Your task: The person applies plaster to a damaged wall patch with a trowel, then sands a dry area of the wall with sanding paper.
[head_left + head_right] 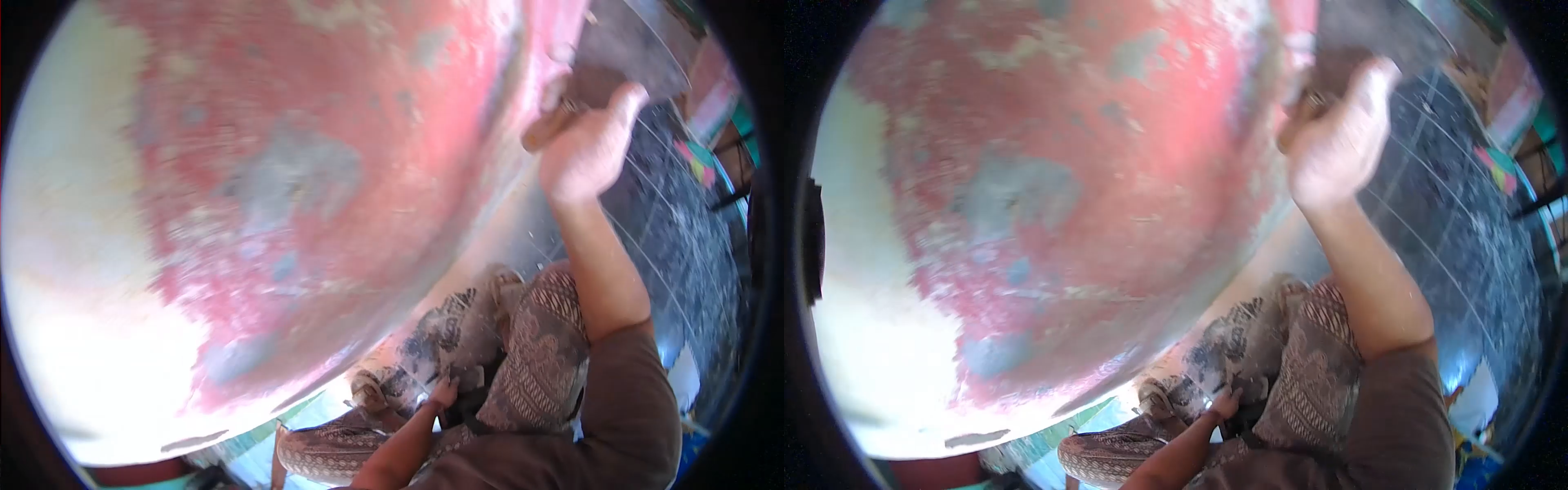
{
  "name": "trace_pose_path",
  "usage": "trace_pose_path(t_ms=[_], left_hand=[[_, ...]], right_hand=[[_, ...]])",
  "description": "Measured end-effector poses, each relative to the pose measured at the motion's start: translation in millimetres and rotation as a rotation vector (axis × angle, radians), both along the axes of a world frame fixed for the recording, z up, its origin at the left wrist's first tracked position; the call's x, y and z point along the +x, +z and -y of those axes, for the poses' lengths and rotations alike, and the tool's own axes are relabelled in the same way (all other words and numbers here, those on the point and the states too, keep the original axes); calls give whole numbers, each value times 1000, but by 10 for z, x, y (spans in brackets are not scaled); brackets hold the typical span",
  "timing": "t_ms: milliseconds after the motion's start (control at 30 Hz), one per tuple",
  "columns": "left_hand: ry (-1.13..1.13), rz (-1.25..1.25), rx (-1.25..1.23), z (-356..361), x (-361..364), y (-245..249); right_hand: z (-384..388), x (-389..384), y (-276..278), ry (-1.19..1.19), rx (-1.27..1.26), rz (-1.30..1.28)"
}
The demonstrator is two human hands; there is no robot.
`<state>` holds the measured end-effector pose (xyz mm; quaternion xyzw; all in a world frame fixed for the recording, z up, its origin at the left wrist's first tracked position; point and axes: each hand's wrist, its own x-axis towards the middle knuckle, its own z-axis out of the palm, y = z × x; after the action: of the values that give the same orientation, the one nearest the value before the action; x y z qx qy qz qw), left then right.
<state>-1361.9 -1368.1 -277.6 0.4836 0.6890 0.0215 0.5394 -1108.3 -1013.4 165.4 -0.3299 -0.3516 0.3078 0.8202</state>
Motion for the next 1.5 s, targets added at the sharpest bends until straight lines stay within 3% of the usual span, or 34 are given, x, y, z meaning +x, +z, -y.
trace_pose_path(t_ms=[33, 133, 167, 200, 233, 300, 333, 433, 500, 567, 667, 700, 800, 867, 1000, 1033, 1100, 1200, 1267, 1333, 1400, 1500], left_hand=[[17, 0, 48, 111, -53, -276], [7, -42, 0, 45, 10, -191], [-16, -76, -44, 9, 6, -245], [-42, -111, -89, -19, -12, -305], [32, -61, 10, 28, -31, -400], [151, 37, 211, 11, -53, -562], [109, 4, 188, -157, -77, -484], [-18, -32, 165, -466, -149, -262], [-91, -8, 238, -623, -186, -175], [-159, -56, 349, -731, -218, -48], [-155, -136, 427, -928, -268, 843], [-143, -151, 469, -936, -332, 911], [-112, -191, 656, -903, -607, 739], [-187, -268, 573, -895, -765, 939], [-181, -221, 569, -814, -822, 2554], [-207, -219, 512, -799, -864, 2797], [-251, -214, 392, -741, -973, 3097], [-408, -169, 581, -598, -1410, 2618], [-375, -159, 405, -595, -1353, 3039], [-364, -186, 310, -639, -1357, 3154], [-363, -241, 289, -601, -1406, 2861], [-424, -267, 584, -501, -1477, 2241]], right_hand=[[-60, 108, -120, 139, 26, -136], [-42, 7, -158, 152, 212, -263], [-68, 65, -237, 253, 239, -298], [-74, 46, -226, 202, 234, -242], [-101, 154, -329, 360, 330, -103], [-204, 228, -497, 359, 357, -107], [-259, 263, -584, 359, 371, -109], [-469, 499, -864, 254, 380, -97], [-699, 550, -1092, -50, 264, -38], [-697, 615, -1144, -58, 216, 43], [-582, 577, -1089, 45, 115, -132], [-526, 552, -1039, 92, 94, -161], [-180, 278, -750, 164, 127, 90], [8, 3, -329, 116, 169, 297], [81, -258, -200, -33, 258, 363], [118, -118, -278, 118, 249, 453], [136, -260, -167, 75, 332, 449], [330, -440, 160, 77, 473, 528], [439, -556, 426, 87, 524, 604], [472, -686, 588, 44, 632, 698], [511, -813, 703, 44, 690, 774], [558, -1008, 807, 122, 668, 798]])
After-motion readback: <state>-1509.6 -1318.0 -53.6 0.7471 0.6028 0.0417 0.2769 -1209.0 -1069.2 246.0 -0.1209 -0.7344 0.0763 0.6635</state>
